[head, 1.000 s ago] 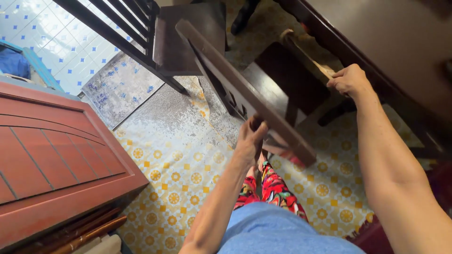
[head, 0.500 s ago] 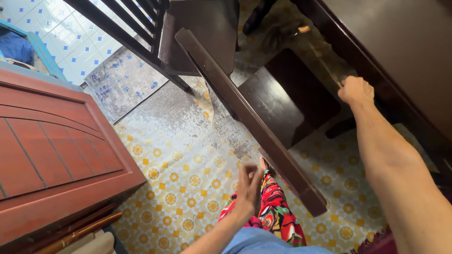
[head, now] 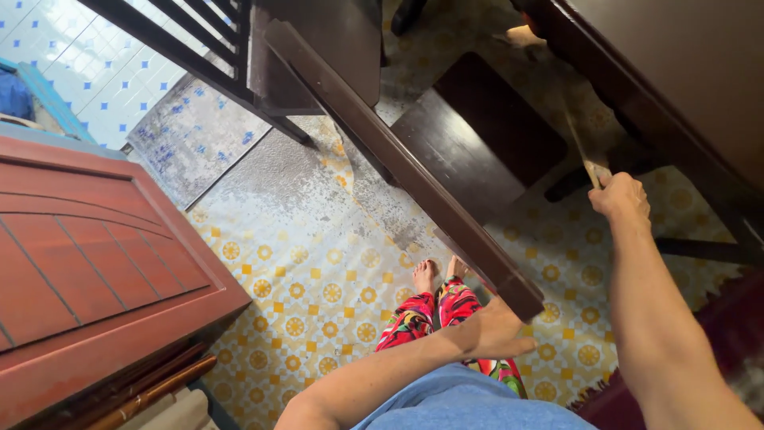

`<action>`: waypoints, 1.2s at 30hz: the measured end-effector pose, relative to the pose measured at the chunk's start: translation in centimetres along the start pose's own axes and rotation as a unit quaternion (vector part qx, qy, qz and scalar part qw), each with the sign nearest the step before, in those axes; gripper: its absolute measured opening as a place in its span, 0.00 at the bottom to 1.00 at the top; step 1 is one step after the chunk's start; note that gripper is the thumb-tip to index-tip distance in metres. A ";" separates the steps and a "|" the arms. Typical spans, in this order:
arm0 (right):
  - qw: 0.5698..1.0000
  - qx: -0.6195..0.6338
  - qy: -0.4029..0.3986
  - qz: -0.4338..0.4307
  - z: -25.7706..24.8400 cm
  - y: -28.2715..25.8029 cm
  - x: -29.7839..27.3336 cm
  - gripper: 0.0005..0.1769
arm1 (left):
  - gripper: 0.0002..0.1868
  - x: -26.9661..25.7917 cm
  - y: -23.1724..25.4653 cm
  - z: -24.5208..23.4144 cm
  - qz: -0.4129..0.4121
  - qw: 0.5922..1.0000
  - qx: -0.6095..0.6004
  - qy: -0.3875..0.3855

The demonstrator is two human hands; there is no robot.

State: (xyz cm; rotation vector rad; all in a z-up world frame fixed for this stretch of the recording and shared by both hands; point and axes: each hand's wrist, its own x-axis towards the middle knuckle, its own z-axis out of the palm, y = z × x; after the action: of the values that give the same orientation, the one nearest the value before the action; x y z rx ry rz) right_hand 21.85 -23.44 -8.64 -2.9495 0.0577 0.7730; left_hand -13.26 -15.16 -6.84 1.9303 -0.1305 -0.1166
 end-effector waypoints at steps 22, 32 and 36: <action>0.983 -0.157 -0.005 -0.095 -5.7 14.1 -12.1 0.20 | 0.31 10.1 5.8 6.5 -0.103 0.990 0.075 -0.056; 0.972 -0.153 -0.112 -0.139 -8.1 22.2 -28.0 0.18 | 0.56 12.5 7.7 16.5 -0.026 0.990 0.141 -0.006; 0.952 -0.212 -0.125 -0.181 -9.7 25.3 -31.6 0.17 | 0.30 11.4 8.4 19.9 -0.025 0.992 0.120 0.014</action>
State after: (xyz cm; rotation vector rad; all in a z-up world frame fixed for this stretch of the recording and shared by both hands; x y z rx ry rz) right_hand -2.46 -49.20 13.34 -3.0549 -0.7338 1.2125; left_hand -5.12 -38.17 -6.29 2.1761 -0.0796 -0.1117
